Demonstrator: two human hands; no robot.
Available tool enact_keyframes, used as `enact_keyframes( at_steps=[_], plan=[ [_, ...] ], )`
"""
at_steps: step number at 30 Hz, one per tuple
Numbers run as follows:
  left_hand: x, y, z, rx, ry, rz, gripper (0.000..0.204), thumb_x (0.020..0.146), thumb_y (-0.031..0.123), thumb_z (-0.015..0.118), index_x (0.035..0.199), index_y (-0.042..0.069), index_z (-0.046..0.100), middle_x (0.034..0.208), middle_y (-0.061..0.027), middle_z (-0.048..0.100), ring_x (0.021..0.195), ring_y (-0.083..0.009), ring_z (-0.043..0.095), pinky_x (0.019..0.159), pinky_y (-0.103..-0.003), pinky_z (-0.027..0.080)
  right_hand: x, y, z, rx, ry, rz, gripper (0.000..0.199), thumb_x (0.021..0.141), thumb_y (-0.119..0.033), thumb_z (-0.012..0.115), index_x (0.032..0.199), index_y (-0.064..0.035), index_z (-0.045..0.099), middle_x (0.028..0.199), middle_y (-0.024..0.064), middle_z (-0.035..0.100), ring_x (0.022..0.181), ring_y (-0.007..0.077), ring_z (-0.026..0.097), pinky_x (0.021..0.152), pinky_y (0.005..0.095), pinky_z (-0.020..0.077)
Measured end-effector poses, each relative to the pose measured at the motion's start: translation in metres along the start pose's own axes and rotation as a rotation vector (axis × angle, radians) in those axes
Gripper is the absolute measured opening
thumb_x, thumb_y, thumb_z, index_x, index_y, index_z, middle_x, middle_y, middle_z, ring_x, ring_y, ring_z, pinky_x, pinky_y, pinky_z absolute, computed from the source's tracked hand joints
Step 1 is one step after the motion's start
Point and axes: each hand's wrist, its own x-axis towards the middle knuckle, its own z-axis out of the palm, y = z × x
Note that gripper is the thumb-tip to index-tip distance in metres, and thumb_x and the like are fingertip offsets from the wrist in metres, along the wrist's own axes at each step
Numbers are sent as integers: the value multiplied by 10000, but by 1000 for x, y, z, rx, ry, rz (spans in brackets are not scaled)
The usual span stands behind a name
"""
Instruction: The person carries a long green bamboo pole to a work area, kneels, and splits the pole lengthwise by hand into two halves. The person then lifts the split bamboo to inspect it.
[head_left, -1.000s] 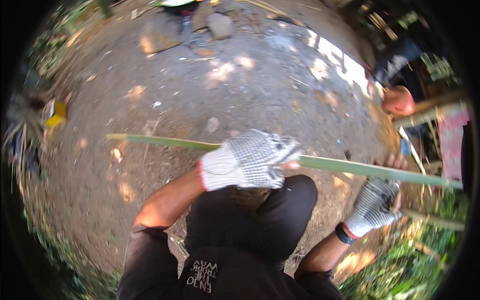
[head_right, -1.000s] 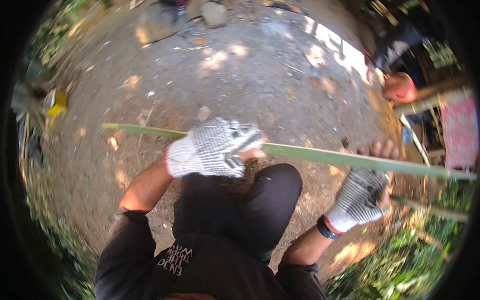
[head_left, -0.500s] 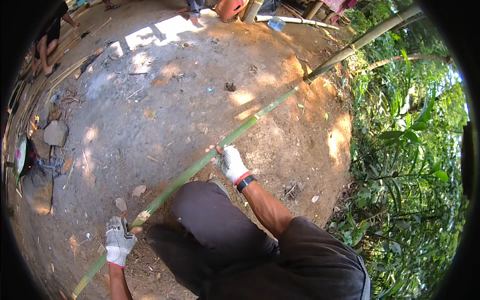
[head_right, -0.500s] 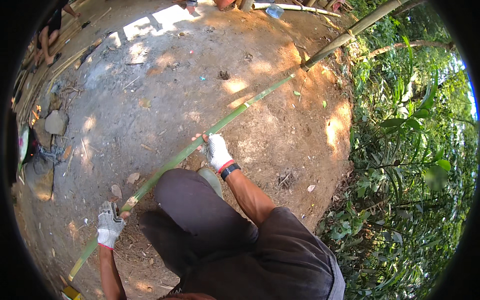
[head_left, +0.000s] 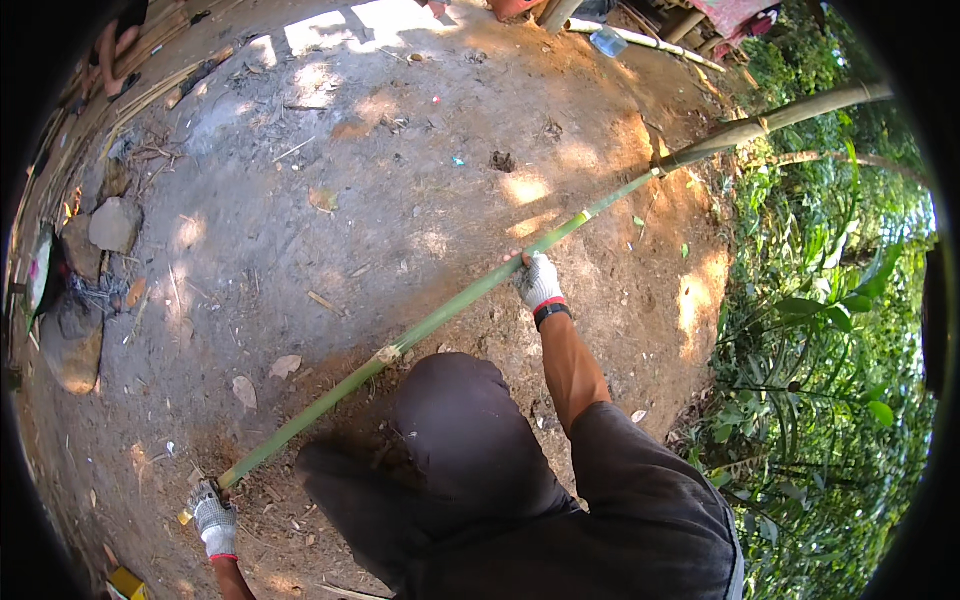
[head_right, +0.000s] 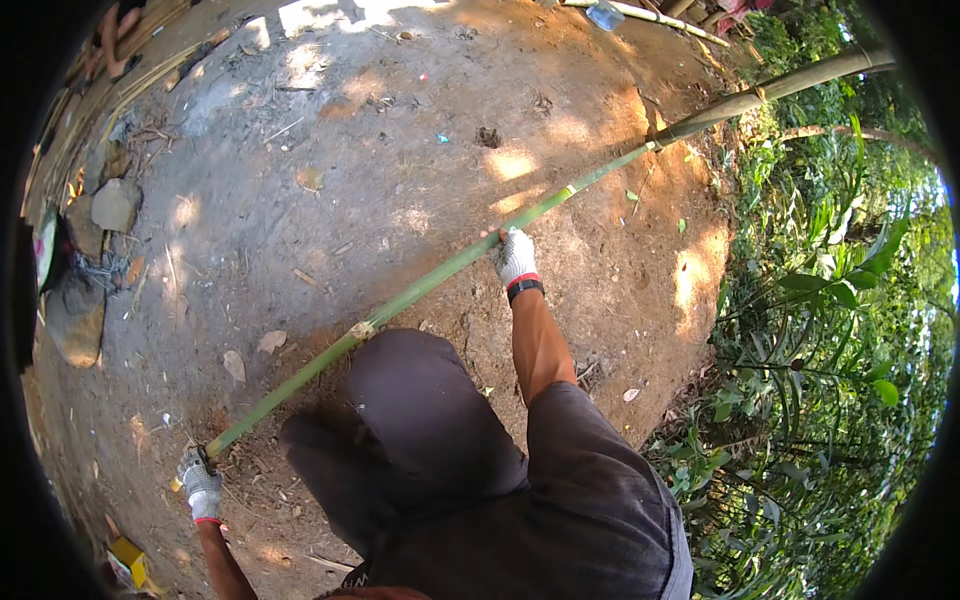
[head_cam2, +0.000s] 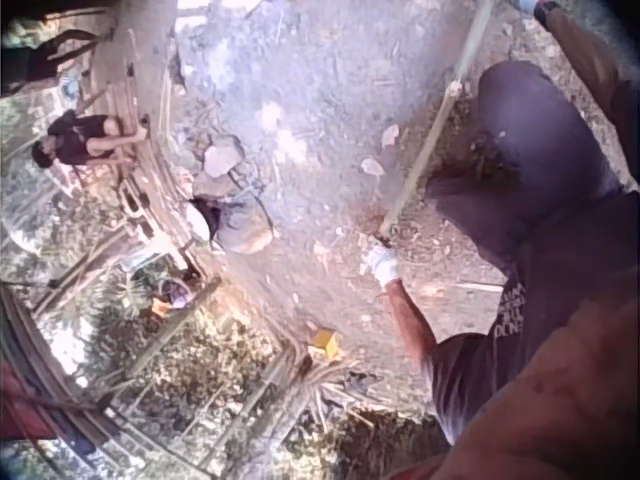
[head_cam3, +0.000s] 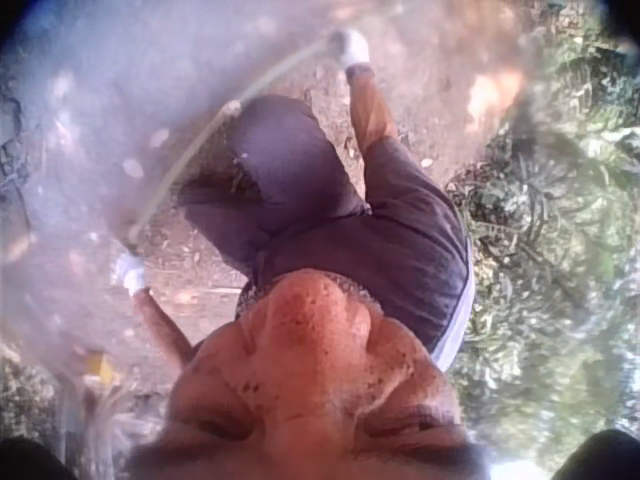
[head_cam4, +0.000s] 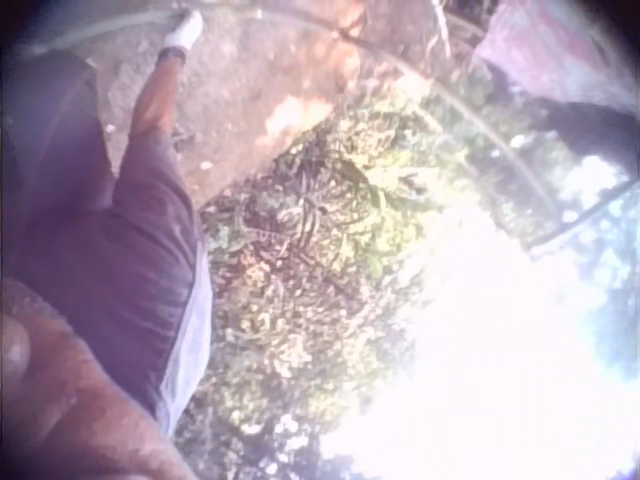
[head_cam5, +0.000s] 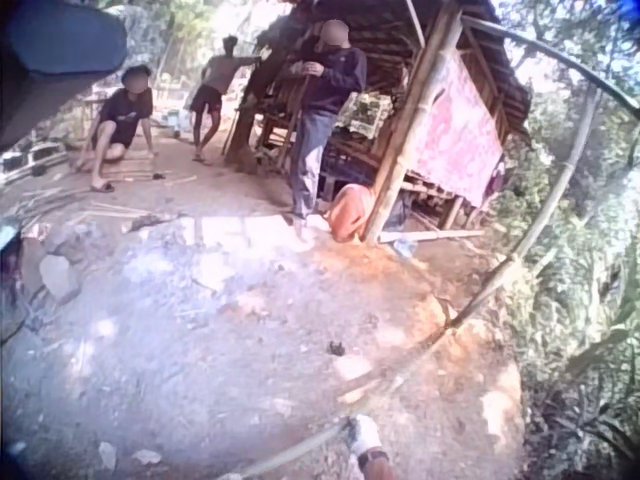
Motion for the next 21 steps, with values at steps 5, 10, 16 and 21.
enact_keyframes(
  at_steps=[5, 10, 16, 21],
  plan=[
    [2, 17, 32, -77, 160, 13, 336, 745, 127, 650, 1073, 75, 597, 1000, -176, 588, 979, -370, 551, 883, -455, 434, 52, 17, -8, -111, -107, 97, 159, 908, -93, 434, 982, -7, 545, 934, 156, 627, 869, 309, 628, 731, 409, 538],
    [22, 43, 15, -170, 105, 0, 318, 693, 192, 671, 976, 70, 596, 1008, -172, 600, 981, -355, 561, 846, -458, 444, 81, 6, -87, -359, -269, -5, 216, 909, -67, 498, 1079, 52, 559, 1051, 160, 625, 934, 268, 625, 762, 355, 555],
    [-4, 42, 22, -185, 33, -135, 227, 769, 242, 657, 929, 83, 626, 904, -148, 610, 913, -334, 581, 825, -453, 438, 88, 39, -59, -269, -191, 19, 317, 911, -52, 508, 1194, 88, 475, 1209, 245, 548, 1089, 342, 567, 969, 454, 489],
    [25, 85, 45, -191, 148, -189, 263, 787, 266, 646, 970, 81, 607, 956, -140, 583, 968, -337, 541, 851, -493, 394, 139, 15, -62, -335, -189, 58, 363, 946, -118, 474, 1212, 127, 448, 1207, 244, 542, 1129, 360, 538, 988, 466, 473]
  ],
)
